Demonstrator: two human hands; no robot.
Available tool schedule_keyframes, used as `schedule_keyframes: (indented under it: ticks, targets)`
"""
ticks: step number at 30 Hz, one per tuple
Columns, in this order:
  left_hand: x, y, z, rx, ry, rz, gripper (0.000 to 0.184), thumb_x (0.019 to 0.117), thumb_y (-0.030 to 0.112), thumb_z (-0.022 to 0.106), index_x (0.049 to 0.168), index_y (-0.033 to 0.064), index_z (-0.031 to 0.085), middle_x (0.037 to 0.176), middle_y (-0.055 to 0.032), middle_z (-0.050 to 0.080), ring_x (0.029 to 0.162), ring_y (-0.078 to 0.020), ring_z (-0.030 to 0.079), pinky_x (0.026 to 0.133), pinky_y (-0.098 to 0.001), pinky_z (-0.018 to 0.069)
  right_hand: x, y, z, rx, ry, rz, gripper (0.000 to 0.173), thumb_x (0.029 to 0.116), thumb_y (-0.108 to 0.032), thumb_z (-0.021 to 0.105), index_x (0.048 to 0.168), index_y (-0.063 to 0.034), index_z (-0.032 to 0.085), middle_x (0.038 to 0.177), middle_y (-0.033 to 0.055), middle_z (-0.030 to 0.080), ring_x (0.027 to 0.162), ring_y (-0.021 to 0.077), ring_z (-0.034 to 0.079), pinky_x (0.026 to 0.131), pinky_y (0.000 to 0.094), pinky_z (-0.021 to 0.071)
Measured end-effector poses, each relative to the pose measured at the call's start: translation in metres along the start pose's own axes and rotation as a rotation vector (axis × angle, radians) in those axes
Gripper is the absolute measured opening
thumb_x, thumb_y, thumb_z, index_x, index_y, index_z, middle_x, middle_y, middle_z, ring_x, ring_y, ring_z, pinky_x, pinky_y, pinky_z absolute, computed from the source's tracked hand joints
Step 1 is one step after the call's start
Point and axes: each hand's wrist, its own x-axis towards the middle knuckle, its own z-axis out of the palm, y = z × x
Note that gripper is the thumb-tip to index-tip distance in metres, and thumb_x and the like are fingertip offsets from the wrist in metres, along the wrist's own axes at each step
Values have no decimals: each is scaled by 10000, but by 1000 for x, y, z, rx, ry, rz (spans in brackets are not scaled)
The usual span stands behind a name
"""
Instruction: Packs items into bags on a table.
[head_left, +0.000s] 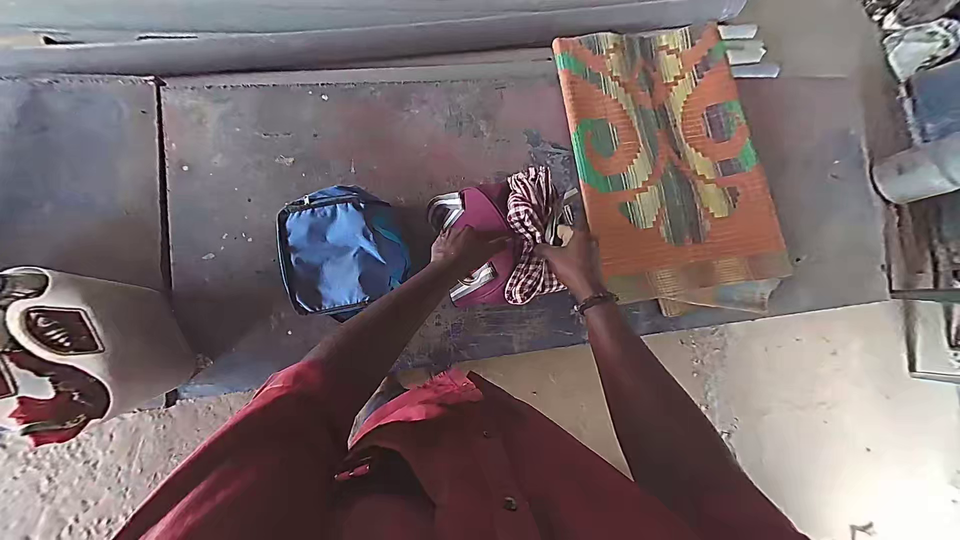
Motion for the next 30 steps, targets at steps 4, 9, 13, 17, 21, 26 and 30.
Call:
schedule_keyframes:
  ticks: [4,9,13,17,21,26,30]
  targets:
    - [16,-16,7,-96,-13,74,572,989,558,593,1036,7,737,1092,-240,712,1085,-431,670,925,-701,488,-10,-9,20,79,-48,-11,424,923,-294,749,1171,39,664,1096,266,676,1037,418,656,890,635,501]
    - [7,-55,4,-187,5,-46,526,1035,483,543,1017,-16,710,1050,-249,707,1036,-428,681,897,-688,505,-27,-28,35,116,-130,-66,435,931,-338,750,1146,31,669,1026,246,678,948,398,667,820,609,526]
    - [0,-83,2,-164,44,11,432,1097,363,448,1159,28,713,1160,-245,701,1140,-435,656,953,-678,492,-38,-50,46,113,-139,-121,398,957,-295,733,1149,47,670,1034,274,680,964,429,667,837,630,524]
    - [-7,-97,0,-376,96,-130,598,1049,533,482,1028,-16,718,1076,-260,701,1060,-437,666,906,-687,490,-52,-73,52,111,-148,-138,360,970,-291,724,1040,54,651,900,253,643,815,402,637,722,599,510]
    - [-13,-105,-9,-361,174,-233,445,1039,369,499,1011,-25,704,1096,-257,702,1098,-434,667,905,-674,503,-57,-99,58,89,-187,-152,330,985,-262,705,1024,59,640,913,245,634,861,387,627,771,587,495]
    - [-28,-103,-30,-305,204,-136,444,1062,320,483,994,-62,698,1107,-272,697,1114,-439,662,927,-658,504,-61,-117,49,178,-113,-194,341,1001,-289,685,1034,47,636,850,211,616,754,341,601,687,557,487]
    - [-38,-84,-43,-147,178,-76,379,1059,273,501,1067,-44,709,1162,-274,688,1161,-453,642,959,-668,493,-58,-104,40,172,-111,-128,374,969,-331,714,1112,3,628,919,215,633,758,352,611,655,559,501]
